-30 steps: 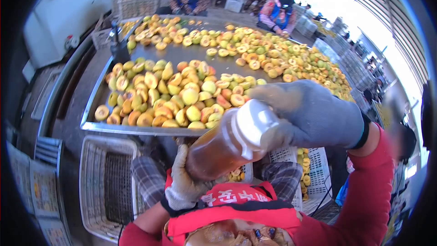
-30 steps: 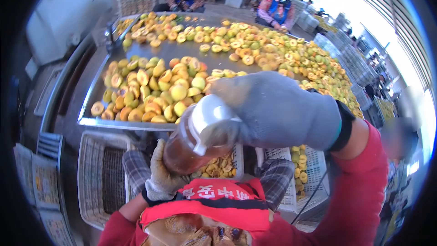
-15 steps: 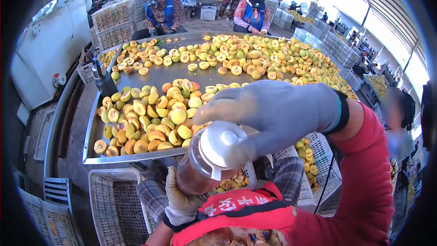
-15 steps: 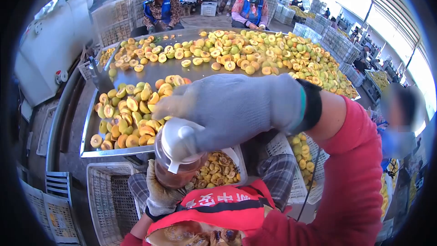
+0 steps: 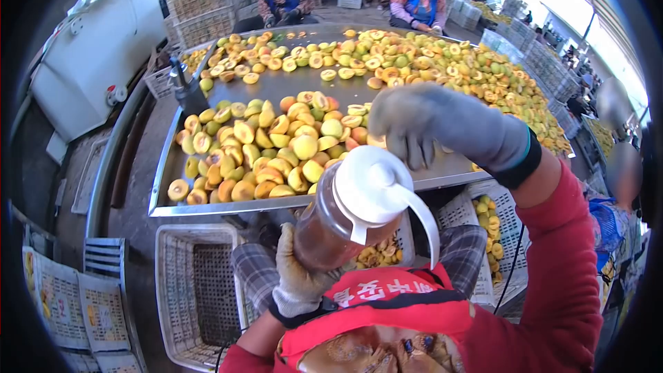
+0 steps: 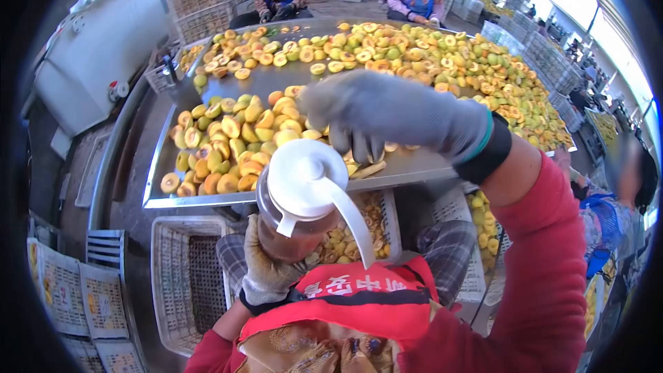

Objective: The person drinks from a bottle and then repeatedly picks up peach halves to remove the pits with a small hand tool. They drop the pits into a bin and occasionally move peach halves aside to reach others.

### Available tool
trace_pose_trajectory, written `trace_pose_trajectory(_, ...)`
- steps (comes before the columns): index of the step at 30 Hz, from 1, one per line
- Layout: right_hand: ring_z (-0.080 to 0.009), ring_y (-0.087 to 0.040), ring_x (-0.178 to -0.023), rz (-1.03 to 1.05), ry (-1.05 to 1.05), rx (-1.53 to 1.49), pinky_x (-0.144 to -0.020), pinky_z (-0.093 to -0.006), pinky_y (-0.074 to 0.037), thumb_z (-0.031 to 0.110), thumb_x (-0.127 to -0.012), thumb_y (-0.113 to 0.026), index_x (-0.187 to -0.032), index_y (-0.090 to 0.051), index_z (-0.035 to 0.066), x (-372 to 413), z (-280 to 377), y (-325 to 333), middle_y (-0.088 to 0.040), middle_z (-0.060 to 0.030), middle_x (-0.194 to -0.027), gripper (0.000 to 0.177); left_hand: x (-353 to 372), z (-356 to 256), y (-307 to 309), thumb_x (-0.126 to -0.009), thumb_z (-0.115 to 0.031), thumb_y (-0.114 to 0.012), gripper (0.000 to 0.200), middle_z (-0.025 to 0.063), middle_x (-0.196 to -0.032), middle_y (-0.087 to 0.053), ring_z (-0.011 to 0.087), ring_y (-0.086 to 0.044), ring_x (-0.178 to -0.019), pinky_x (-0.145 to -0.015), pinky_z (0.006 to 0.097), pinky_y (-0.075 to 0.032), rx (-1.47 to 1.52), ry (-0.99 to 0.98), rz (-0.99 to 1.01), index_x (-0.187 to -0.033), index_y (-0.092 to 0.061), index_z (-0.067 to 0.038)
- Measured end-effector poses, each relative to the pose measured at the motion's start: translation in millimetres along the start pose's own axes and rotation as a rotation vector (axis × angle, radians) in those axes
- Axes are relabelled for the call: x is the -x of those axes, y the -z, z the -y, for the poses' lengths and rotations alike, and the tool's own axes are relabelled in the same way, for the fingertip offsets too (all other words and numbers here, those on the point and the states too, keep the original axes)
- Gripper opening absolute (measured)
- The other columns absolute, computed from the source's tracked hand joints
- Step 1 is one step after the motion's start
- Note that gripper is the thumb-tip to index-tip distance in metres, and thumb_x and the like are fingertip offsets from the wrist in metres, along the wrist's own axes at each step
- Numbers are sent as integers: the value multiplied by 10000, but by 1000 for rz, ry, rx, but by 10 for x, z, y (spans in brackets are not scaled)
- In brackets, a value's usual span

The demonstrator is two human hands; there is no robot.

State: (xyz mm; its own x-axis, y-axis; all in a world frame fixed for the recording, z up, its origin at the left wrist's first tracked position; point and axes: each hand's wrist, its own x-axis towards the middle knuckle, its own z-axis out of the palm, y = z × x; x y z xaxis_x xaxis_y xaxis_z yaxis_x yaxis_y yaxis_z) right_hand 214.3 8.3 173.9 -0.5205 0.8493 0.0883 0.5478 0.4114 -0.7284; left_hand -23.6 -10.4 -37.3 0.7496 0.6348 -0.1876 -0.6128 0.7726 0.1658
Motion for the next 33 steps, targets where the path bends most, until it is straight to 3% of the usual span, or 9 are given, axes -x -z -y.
trace_pose_trajectory(1, -240, -636, -841, -56, -312, -450, -751, -354, -510, 307, -930, -468, -1004, -556, 19, 77, -30, 39, -611, -109, -845, 311, 5, -22, 28, -889, -546, -437, 636, 132, -1358, -428, 315, -473, -1201, -949, 490, -451, 13, 23, 50, -1361, -361, -126)
trace_pose_trajectory(3, -222, -498, -1144, 66, 91, -719, -964, -354, -404, 475, -791, -654, -1293, -370, 7, 118, -508, -146, -510, -128, -1187, 743, -15, -31, -9, -891, -538, -437, 639, 142, -1367, -410, 324, -453, -1218, -955, 527, -431, 25, -21, -26, -1367, -347, -120)
trace_pose_trajectory(8, -210, -334, -1286, -134, 250, -457, -1069, -369, -284, 283, -575, -877, -1425, -88, 45, 218, -635, -1147, -334, -104, -1392, 1184, -76, -34, 87, -912, -491, -434, 605, 140, -1379, -391, 317, -421, -1245, -990, 539, -393, 44, 61, 26, -1376, -333, -116)
trace_pose_trajectory(13, -188, -382, -1251, -447, 146, -718, -1059, -363, -300, 261, -588, -873, -1411, -161, 52, 180, -653, -1345, -359, -86, -1383, 1108, -131, -57, -166, -921, -510, -396, 643, 160, -1384, -378, 348, -471, -1187, -982, 511, -414, -70, 167, 209, -1397, -278, -94)
trace_pose_trajectory(19, -201, -398, -1242, -662, 104, -794, -1043, -368, -321, 336, -600, -862, -1384, -233, 27, 307, -786, -1341, -399, -92, -1349, 1051, -250, -98, -233, -898, -291, -550, 439, 111, -1118, -554, 208, -568, -973, -820, 305, -479, -1018, -405, 31, -1247, -448, -44)
trace_pose_trajectory(21, -222, -410, -1233, -719, 73, -615, -1040, -373, -327, 337, -560, -873, -1367, -223, 2, 369, -930, -1402, -407, -122, -1331, 1089, -196, -304, -410, -907, -472, -487, 498, 95, -1050, -601, 163, -608, -833, -705, 271, -507, -1228, -514, 128, -1147, -506, -35)
trace_pose_trajectory(22, -229, -414, -1230, -727, 45, -552, -1039, -374, -329, 330, -550, -874, -1361, -223, -3, 406, -971, -1452, -410, -129, -1325, 1092, -146, -352, -639, -884, -516, -497, 501, 69, -814, -634, 110, -574, -600, -539, 220, -479, -1270, -419, 124, -975, -572, -30)
trace_pose_trajectory(26, -235, -450, -1202, -746, 8, -434, -1027, -377, -351, 274, -528, -864, -1325, -251, -11, 478, -1039, -1617, -435, -145, -1293, 1045, -233, -386, -967, -897, -425, -515, 421, 81, -636, -618, 118, -545, -451, -397, 204, -427, -1217, 21, 52, -773, -598, -30)
trace_pose_trajectory(33, -237, -498, -1155, -773, 63, -433, -1002, -369, -381, 281, -544, -881, -1300, -268, 14, 512, -1123, -1701, -488, -136, -1229, 1009, -248, -360, -1146, -898, -361, -513, 375, 94, -623, -625, 145, -548, -409, -376, 225, -436, -1167, 265, -113, -762, -600, -22)
